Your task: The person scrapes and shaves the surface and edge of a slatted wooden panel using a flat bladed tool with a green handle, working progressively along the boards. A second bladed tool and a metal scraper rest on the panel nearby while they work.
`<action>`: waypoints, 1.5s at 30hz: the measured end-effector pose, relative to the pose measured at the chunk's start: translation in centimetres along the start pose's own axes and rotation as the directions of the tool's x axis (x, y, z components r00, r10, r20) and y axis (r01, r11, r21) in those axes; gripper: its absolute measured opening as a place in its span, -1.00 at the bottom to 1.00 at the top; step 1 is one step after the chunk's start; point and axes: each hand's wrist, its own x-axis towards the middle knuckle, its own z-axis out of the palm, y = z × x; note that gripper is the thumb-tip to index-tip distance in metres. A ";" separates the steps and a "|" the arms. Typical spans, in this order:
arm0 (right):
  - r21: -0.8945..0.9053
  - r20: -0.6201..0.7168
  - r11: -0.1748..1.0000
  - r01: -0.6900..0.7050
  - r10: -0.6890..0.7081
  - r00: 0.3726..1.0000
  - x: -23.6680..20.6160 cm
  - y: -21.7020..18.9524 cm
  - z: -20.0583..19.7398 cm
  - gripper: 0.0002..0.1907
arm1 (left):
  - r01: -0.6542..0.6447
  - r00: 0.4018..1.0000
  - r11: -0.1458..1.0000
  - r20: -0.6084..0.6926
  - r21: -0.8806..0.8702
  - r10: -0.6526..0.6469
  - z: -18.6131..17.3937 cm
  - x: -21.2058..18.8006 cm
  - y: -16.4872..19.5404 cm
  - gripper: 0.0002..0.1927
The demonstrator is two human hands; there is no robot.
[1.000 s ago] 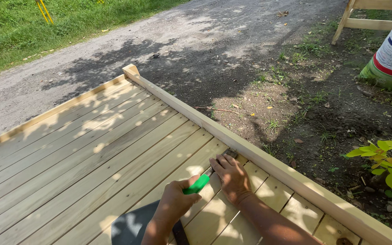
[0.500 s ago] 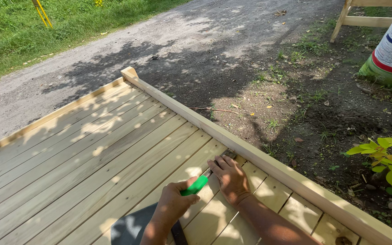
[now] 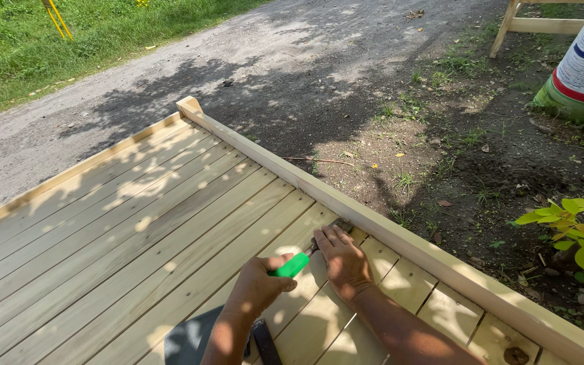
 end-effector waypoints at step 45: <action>0.094 0.081 0.995 0.024 -0.031 0.996 -0.6 -1.2 -1.2 -0.46 | -0.045 0.995 0.999 -0.093 -0.030 0.042 1.2 -3.6 -1.1 -0.44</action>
